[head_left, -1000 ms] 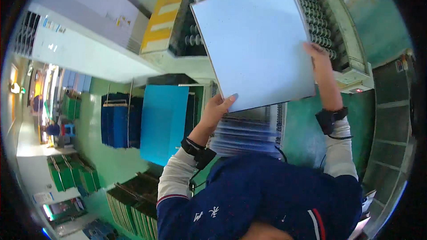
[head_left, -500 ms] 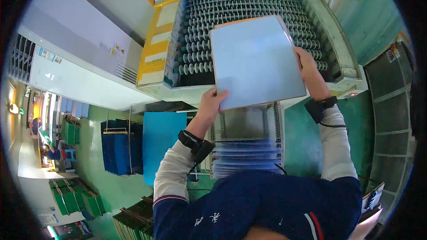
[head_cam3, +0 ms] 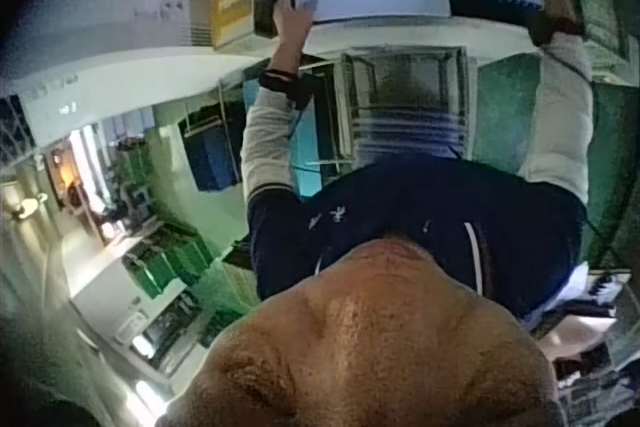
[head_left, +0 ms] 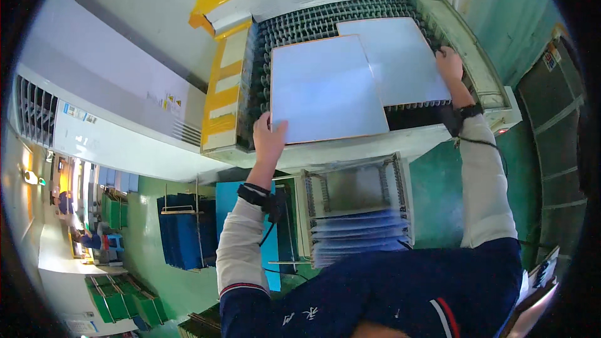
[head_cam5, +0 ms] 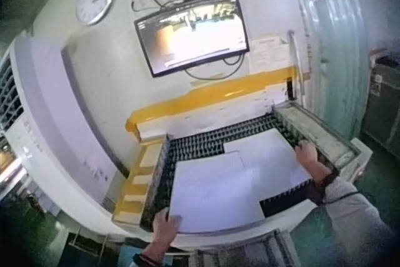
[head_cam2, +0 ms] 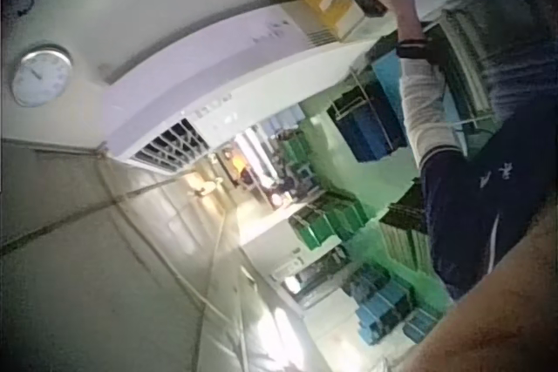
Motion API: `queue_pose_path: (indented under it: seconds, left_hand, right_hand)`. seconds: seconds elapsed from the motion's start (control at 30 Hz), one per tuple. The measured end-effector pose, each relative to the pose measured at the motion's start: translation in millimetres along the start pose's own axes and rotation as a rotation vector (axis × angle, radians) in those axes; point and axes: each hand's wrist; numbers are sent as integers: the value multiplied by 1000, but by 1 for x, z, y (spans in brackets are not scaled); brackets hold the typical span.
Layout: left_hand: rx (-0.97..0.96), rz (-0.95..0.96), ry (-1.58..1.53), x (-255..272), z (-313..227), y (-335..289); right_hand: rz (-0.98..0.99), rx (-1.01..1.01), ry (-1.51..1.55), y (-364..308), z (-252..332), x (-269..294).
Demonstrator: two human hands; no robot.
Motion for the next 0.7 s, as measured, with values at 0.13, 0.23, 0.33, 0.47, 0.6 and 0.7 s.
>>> queue_pose_path:
  seconds: [0.13,0.23,0.33,0.47,0.6,0.7]
  left_hand:
    - [-311,125,195,-13,-27,-20]
    - [-297,262,382,-38,-38,-28]
    - [-253,267,431,-48,-23,-9]
    - [-155,327,435,-50,-14,23]
    - [-125,355,443,-52,-7,46]
    - [-139,357,441,-59,-1,62]
  right_hand:
    - [18,283,-155,-70,51,11]
    - [62,402,-203,-106,65,6]
    - [129,415,-191,-101,65,7]
    - [170,394,-209,-81,57,5]
    - [159,419,-207,-66,56,-1]
    - [165,432,-199,-52,59,-12]
Point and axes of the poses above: each hand's wrist, its own y-axis towards the middle knuckle, its own x-axis out of the back of the hand, z = x × y, and after that the axes turned 7 degrees about -y, right-handed
